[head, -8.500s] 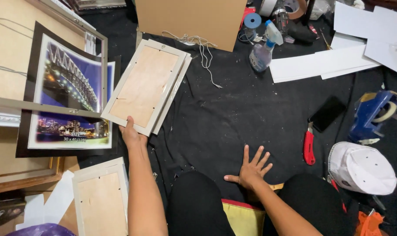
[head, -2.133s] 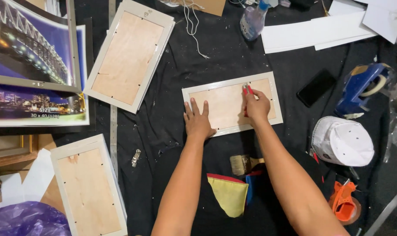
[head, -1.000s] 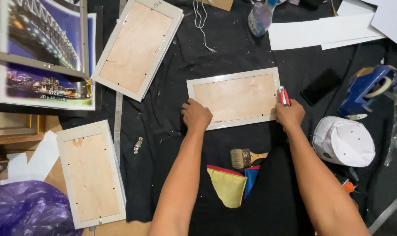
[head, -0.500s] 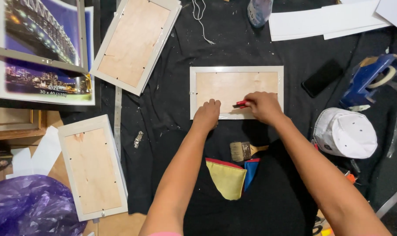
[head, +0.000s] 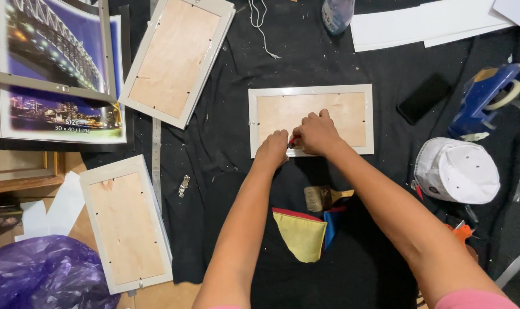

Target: The person measures and marks a white card, then cuts it to size using a ruler and utility knife. They place the cut card into a frame, apply tape to secure it, and attach a wooden backing board. Finally, they trim excess tape around the frame edges.

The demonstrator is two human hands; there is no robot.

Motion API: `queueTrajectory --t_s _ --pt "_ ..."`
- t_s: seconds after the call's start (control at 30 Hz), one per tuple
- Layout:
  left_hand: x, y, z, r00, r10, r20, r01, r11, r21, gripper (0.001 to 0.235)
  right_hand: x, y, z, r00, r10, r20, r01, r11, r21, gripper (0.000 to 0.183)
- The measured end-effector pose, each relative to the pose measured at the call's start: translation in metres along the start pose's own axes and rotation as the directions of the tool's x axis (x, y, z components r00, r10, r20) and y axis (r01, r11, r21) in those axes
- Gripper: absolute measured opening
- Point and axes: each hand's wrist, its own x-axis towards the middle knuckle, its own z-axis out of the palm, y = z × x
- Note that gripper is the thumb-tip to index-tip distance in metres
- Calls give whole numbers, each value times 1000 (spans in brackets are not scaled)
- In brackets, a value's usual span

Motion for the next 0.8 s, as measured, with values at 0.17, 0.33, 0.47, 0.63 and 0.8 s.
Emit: queueTrajectory --t_s 0.17,0.33,0.47,0.63,0.8 --pt "8 -8 10 1000 -8 11 8 1000 12 59 -2 -2 0 998 -2 -60 0 999 -35 26" --pt "1 -2 3 1000 1 19 -1 1000 13 62 -6 1 11 988 -54 -145 46 998 -53 24" --pt "4 -5 8 1000 3 27 -4 999 32 60 -23 2 27 894 -113 -433 114 993 -23 17" --pt "4 -4 9 999 22 26 -23 999 49 56 -29 1 49 720 -164 -674 160 985 -69 14" --pt "5 -6 6 996 90 18 -91 994 66 45 -39 26 41 864 -34 -502 59 998 35 20"
